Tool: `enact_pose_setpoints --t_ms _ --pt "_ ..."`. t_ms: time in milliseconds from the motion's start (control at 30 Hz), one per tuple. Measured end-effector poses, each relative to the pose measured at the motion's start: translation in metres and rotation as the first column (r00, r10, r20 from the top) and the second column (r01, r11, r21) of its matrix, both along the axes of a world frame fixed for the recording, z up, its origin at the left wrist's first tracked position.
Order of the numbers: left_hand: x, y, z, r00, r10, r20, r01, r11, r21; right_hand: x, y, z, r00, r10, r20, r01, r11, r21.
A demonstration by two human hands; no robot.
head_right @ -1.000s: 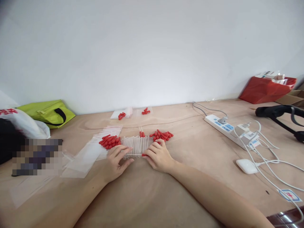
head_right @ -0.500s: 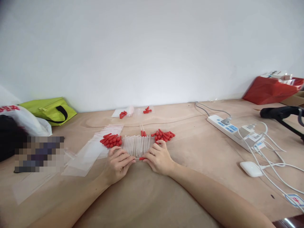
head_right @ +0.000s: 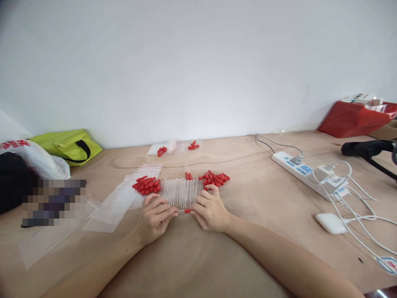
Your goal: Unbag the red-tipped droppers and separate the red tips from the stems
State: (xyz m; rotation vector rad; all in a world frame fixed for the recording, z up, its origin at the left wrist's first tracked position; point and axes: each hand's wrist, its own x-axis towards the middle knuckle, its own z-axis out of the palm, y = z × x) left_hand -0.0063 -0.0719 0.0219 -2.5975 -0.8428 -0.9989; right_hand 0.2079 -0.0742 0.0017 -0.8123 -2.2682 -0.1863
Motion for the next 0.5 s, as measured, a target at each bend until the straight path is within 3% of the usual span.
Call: enact_pose_setpoints --t_ms 367,500 --pt "-0.005 -0.001 -0.002 1.000 0.012 0.027 -0.012 1.000 0.028 0.002 -0.001 0.002 0.999 0.008 -0.032 -0.007 1.000 0.012" --pt "-0.028 0.007 -0.006 0.980 0.182 0.086 -0.183 0.983 0.011 0.012 0.002 0.002 0.988 -0.098 -0.118 0.096 0.995 -0.025"
